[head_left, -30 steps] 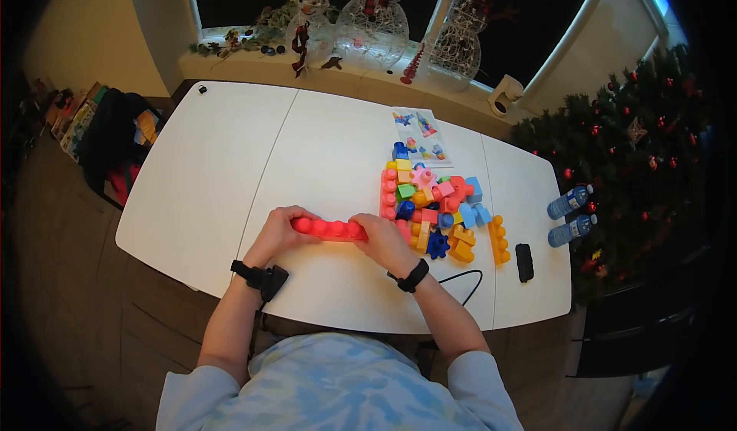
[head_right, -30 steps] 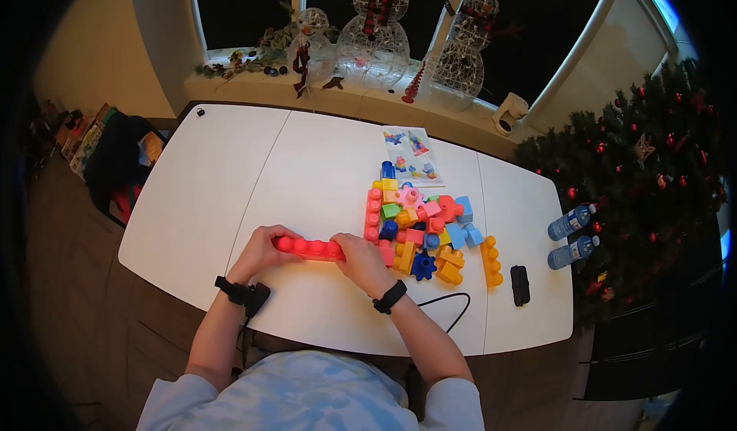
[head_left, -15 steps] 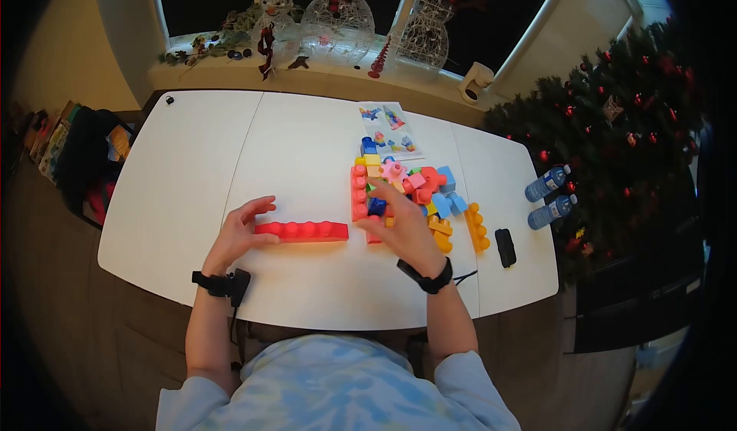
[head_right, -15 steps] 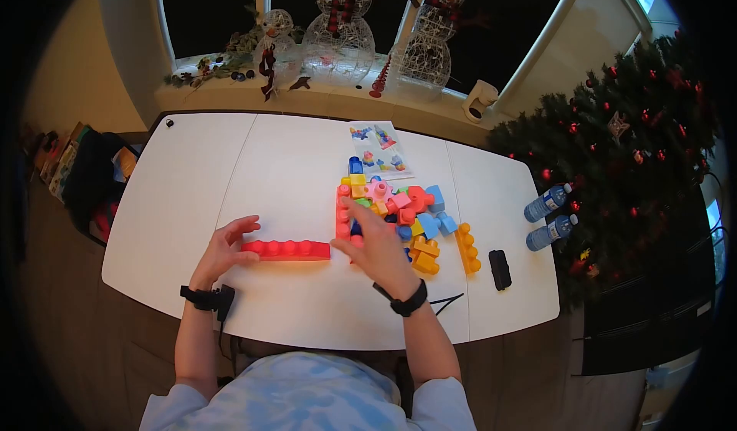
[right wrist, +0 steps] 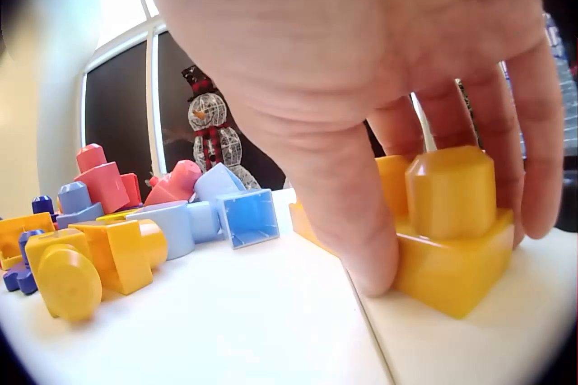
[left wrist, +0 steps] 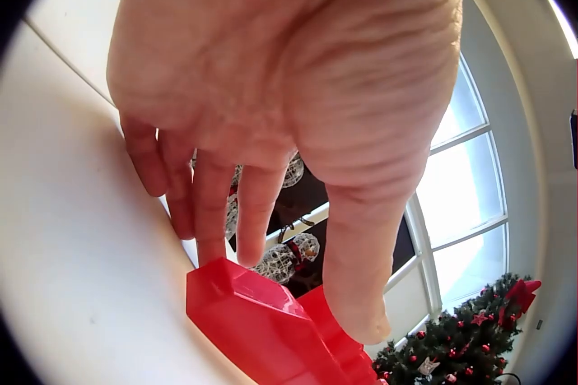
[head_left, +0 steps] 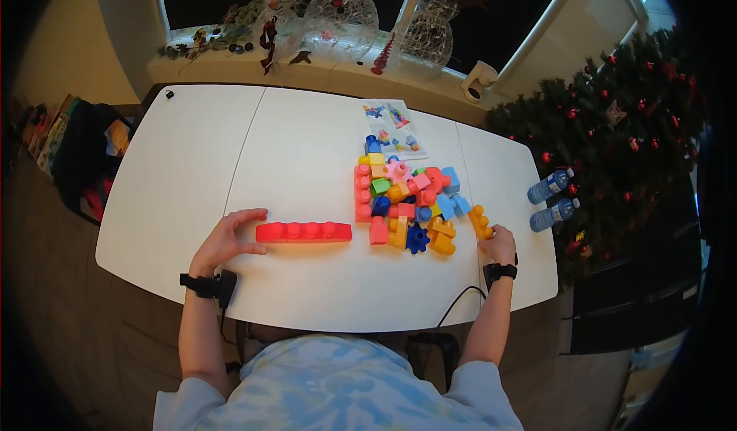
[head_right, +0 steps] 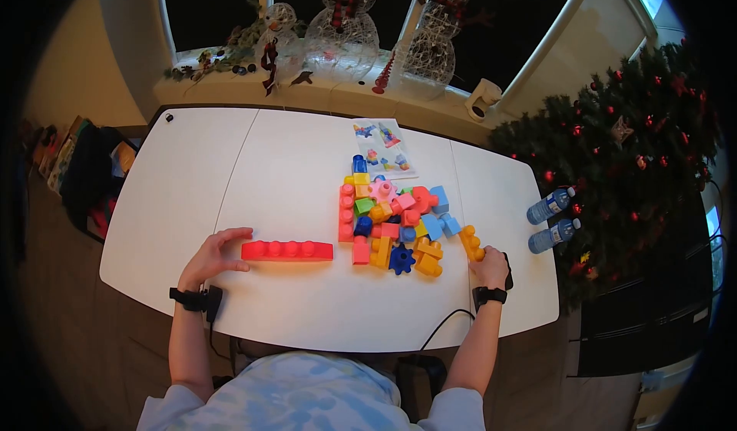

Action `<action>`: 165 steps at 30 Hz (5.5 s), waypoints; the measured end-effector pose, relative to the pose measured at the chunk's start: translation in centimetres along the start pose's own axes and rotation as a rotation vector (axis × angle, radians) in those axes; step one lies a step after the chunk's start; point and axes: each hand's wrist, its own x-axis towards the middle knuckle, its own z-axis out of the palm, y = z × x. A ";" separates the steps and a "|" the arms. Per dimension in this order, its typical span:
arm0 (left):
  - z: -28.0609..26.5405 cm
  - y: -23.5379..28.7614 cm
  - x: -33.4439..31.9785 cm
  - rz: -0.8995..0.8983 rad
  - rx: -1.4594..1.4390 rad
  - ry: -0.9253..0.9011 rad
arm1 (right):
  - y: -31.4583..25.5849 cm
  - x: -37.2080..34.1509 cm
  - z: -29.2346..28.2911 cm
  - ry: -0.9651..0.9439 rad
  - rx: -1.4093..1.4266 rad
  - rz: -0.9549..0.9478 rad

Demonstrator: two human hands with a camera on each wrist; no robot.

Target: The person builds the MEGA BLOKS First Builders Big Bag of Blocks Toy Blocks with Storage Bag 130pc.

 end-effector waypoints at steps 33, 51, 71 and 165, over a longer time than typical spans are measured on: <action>1.6 -0.1 0.2 0.037 0.022 0.132 | -30.1 -8.2 3.6 0.307 -0.038 -0.611; 1.8 -0.6 0.4 0.032 0.052 0.166 | -29.5 -13.5 -4.0 -0.046 0.511 -1.228; 2.6 2.6 0.2 0.100 -0.017 0.180 | -29.8 -14.3 -0.6 -0.131 0.405 -1.145; 5.4 1.6 0.7 0.115 0.441 0.206 | -19.8 -0.7 -7.4 0.176 0.198 -0.610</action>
